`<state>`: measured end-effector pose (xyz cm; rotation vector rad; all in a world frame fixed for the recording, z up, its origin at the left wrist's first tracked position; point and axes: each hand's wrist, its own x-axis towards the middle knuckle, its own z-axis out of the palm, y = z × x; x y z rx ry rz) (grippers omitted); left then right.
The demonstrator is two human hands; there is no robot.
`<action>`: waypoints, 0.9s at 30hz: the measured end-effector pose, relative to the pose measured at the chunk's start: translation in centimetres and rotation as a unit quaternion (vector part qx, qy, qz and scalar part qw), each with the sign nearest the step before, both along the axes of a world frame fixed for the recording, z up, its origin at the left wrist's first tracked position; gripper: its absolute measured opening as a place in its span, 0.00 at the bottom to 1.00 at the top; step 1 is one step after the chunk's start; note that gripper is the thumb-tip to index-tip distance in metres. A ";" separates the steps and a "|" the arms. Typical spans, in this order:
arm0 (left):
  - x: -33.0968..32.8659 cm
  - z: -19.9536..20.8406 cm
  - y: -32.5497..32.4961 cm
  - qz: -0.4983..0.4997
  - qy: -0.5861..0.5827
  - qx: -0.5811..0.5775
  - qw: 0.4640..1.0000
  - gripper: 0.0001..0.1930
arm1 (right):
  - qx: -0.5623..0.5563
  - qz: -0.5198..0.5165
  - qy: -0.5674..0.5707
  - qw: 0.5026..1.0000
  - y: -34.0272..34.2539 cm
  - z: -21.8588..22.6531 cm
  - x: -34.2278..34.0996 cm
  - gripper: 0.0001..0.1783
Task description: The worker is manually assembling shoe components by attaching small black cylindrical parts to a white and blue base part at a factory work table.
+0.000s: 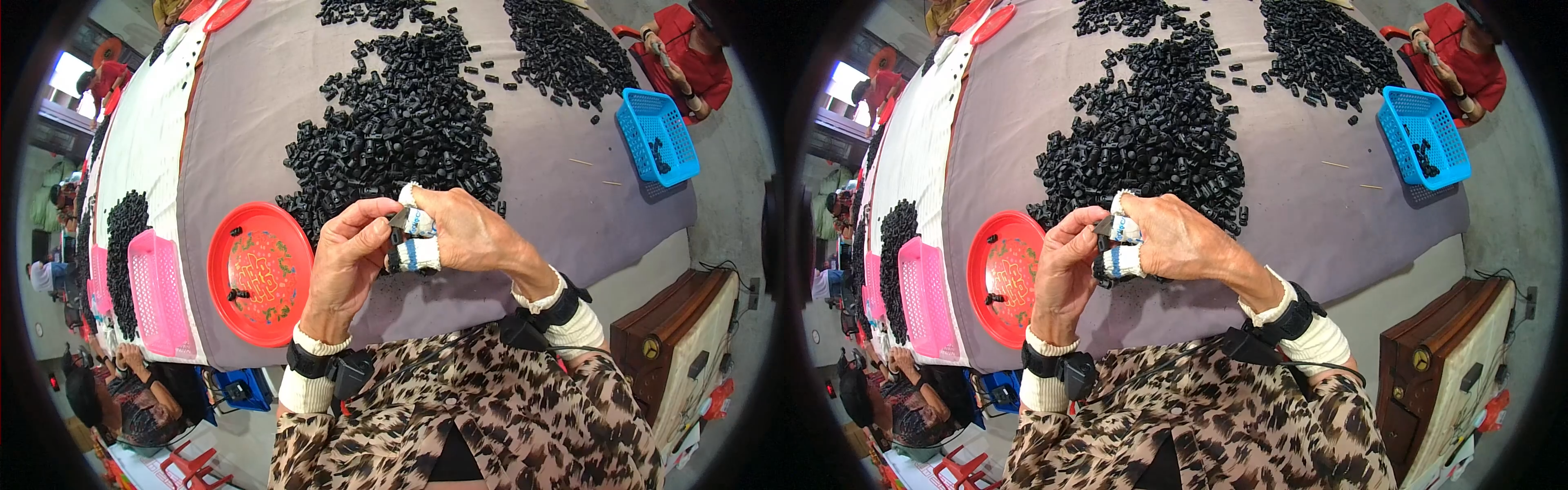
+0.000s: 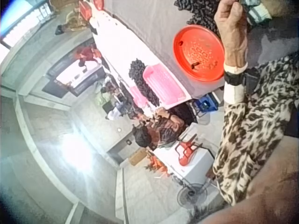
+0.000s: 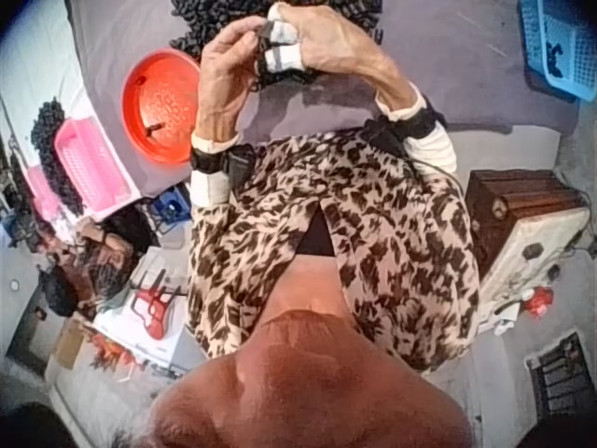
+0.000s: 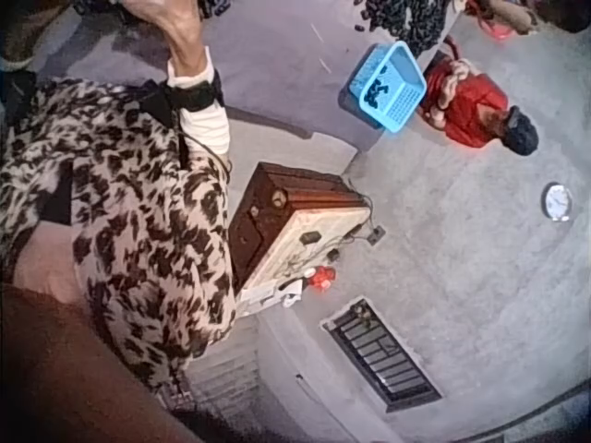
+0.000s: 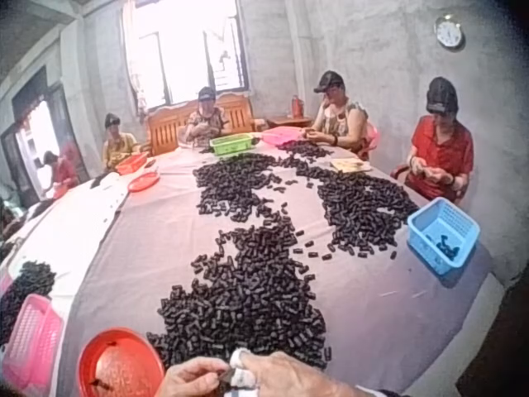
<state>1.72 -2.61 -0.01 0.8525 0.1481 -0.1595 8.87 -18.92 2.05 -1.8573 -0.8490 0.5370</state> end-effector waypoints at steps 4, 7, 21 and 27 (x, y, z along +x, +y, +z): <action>0.0 0.3 0.0 0.002 0.003 0.012 1.000 0.10 | -0.006 0.000 0.021 1.000 0.0 0.2 -0.2 0.23; 0.1 0.4 -0.1 0.006 0.007 0.023 1.000 0.10 | -0.024 -0.003 0.000 1.000 0.1 0.1 -0.4 0.22; 0.1 0.2 -0.5 0.003 0.007 -0.031 0.999 0.10 | 0.019 -0.028 0.044 0.998 -0.2 0.2 -0.1 0.23; 0.1 0.4 -0.6 0.010 0.008 -0.023 1.000 0.10 | 0.013 -0.025 0.035 0.999 -0.3 0.0 -0.1 0.23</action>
